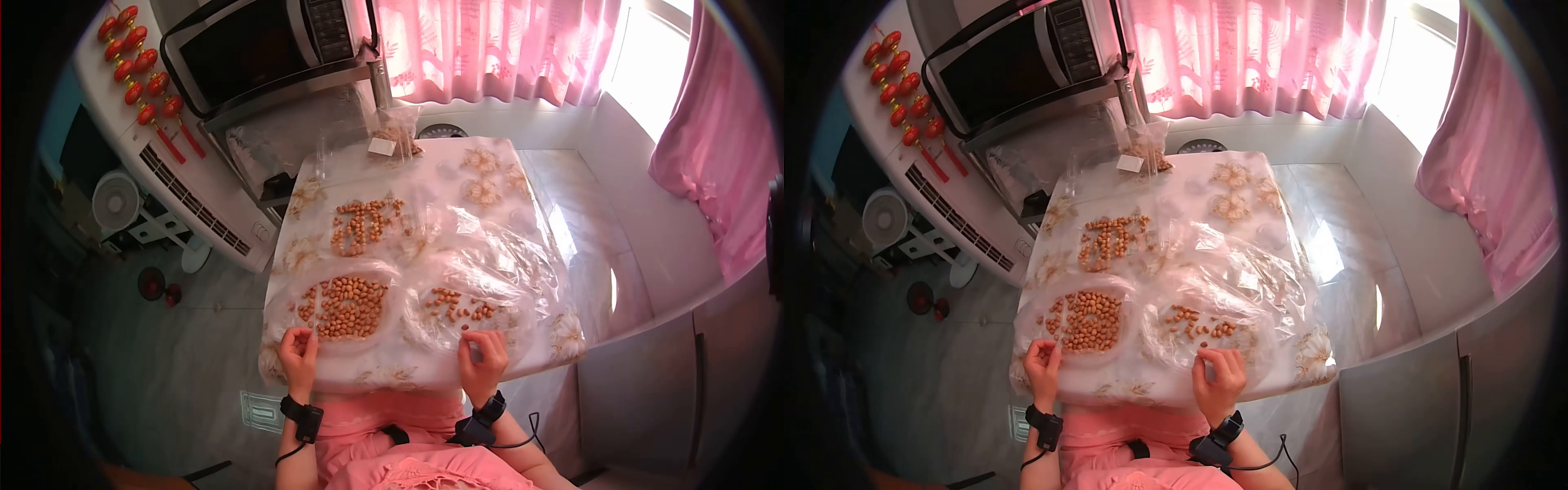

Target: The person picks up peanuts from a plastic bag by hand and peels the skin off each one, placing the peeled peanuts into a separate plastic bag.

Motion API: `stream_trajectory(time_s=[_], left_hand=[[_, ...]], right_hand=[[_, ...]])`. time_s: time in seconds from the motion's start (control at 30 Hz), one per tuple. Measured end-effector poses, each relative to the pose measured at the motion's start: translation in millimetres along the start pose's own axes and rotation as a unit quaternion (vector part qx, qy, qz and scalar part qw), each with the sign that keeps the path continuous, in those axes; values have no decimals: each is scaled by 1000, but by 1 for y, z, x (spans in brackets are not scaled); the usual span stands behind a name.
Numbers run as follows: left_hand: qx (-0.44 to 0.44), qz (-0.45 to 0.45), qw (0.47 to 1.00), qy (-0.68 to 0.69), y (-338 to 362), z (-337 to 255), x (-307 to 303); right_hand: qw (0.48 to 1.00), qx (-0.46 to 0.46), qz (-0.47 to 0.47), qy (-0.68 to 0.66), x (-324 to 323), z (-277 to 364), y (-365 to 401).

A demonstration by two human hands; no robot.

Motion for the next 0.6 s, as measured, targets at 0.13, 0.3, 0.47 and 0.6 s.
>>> stream_trajectory(time_s=[0.13,0.3,0.47,0.6], left_hand=[[3,-15,1000,5,1,-4,0],[35,102,991,73,-2,-71,58],[37,298,949,100,6,-103,173],[175,305,936,30,13,-138,210]], right_hand=[[1000,14,-13,-3,-3,2,-1],[1000,13,-26,4,-4,0,-2],[998,43,-34,21,-3,-4,-2],[997,58,-46,19,-6,-4,-1]])
Point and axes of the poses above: each hand's wrist, its own y-axis away from the middle knuckle, its own x-axis out of the palm, z = x × y, the point moved 9 cm from there along -y, towards the middle knuckle, and after that the axes turned 12 degrees about -y, right-handed, at the moved point
